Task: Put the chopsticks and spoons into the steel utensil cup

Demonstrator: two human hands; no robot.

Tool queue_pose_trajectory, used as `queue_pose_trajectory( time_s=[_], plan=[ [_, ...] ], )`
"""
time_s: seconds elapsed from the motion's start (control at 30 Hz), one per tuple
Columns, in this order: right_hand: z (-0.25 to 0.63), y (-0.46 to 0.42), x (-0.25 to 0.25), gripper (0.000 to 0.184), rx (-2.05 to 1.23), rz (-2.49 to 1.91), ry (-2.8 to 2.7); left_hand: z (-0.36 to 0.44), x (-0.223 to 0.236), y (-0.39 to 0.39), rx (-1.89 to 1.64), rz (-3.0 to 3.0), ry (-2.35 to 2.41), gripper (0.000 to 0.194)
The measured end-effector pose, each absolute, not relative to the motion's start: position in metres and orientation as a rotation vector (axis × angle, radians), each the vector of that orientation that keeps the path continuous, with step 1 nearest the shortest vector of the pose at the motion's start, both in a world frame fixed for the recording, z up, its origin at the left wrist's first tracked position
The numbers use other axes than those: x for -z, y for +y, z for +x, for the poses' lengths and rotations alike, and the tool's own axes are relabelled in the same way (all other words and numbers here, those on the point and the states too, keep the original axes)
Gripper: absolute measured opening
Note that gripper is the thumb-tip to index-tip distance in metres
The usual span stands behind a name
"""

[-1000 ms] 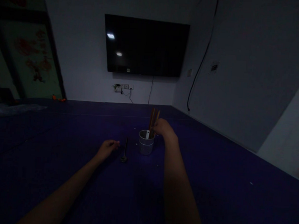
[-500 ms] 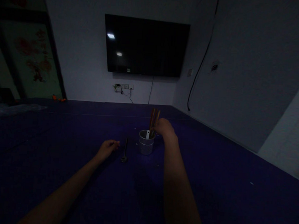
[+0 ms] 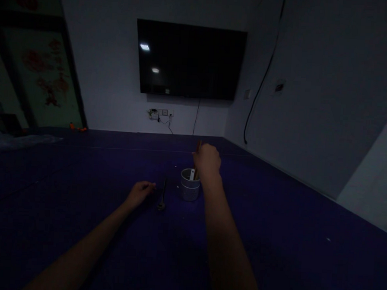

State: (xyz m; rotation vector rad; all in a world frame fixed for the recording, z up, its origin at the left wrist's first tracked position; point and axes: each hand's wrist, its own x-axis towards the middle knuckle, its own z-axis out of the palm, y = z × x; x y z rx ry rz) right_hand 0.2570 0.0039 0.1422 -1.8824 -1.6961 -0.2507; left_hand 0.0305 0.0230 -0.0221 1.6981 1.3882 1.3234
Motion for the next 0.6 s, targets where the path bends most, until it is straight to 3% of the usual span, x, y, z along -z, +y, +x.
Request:
queue_pose_trajectory(
  time_s=[0.17, 0.3, 0.6],
  plan=[
    [0.214, 0.010, -0.124, 0.021, 0.047, -1.735, -2.091, 0.030, 0.023, 0.021, -1.324, 1.677, 1.409, 0.040],
    [0.179, 0.011, -0.089, 0.029, 0.000, -1.805, -2.383, 0.030, 0.024, 0.020, -1.331, 1.670, 1.399, 0.042],
    [0.154, 0.011, -0.048, 0.029, -0.064, -1.855, -2.502, 0.029, 0.022, 0.024, -1.349, 1.735, 1.384, 0.042]
  ],
)
